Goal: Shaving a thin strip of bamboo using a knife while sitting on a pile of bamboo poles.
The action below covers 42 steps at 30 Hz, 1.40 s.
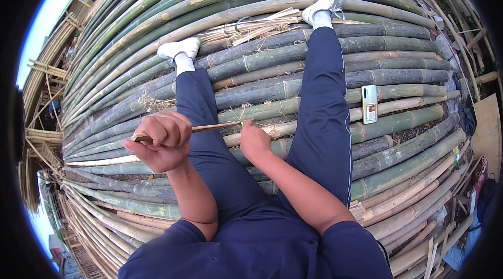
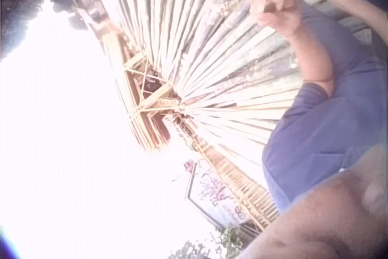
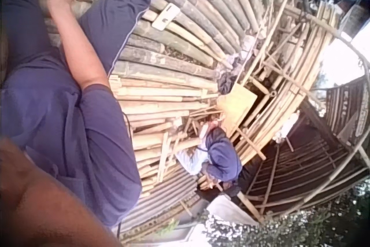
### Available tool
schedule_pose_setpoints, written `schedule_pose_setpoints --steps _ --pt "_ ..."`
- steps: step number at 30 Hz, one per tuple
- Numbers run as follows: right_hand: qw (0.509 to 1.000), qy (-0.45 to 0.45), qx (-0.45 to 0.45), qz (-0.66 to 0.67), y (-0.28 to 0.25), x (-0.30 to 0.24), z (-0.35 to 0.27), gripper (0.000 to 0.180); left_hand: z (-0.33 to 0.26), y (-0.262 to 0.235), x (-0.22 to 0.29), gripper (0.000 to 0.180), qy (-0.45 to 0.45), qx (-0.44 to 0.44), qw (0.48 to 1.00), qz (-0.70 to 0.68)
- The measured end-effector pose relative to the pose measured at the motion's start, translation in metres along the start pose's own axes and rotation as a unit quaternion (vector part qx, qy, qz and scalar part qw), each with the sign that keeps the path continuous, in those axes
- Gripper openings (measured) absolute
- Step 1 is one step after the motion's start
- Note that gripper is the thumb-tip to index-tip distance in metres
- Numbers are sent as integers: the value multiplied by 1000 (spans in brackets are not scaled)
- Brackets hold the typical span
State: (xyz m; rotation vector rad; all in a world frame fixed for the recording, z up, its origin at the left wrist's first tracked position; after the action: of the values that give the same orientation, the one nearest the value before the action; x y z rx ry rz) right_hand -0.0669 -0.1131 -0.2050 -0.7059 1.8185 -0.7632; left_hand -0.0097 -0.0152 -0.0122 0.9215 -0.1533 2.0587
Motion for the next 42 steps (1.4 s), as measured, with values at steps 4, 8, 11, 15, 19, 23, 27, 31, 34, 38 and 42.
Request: schedule_pose_setpoints --steps 4,8,11,15,19,23,27,31,34,38,42 --pt "1000 -11 18 3 -3 -7 0 23 3 4 8 59 20 7 1000 -14" --pt "998 0 59 28 -1 3 14 22 5 2 -5 57 40 -29 999 11" --pt "995 -16 84 46 1 12 19 22 1 -1 -16 54 23 -26 998 43" --pt "997 6 43 65 3 11 20 22 -7 -3 -26 59 -49 34 996 68" --pt "998 0 25 50 1 15 26 21 -11 -2 -28 60 -15 50 998 47" --pt "998 20 32 56 23 33 39 19 -14 1 -34 58 29 24 999 39" --pt "998 42 6 48 41 53 55 19 -13 3 -32 57 31 27 998 36" --pt "997 48 5 58 48 63 59 20 -15 3 -33 57 34 22 998 43" --pt "997 57 -18 48 48 63 58 23 -15 5 -31 57 27 34 998 40" --pt "997 64 -17 48 53 66 63 26 -16 5 -36 58 21 28 999 38" --pt "994 85 -16 70 54 65 64 26 -13 9 -36 58 15 13 999 46"
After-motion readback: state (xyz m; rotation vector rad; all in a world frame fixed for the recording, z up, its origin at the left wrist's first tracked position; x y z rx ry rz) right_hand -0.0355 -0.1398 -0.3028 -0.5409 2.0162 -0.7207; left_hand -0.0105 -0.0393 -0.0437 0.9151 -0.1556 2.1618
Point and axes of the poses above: each hand's wrist, its own z-axis towards the middle knuckle, its own y-axis out of the palm, x = y × z, the point moved 1 cm from there along z, towards the middle knuckle, and after that the axes turned 3 degrees about z, right-handed, at the moved point
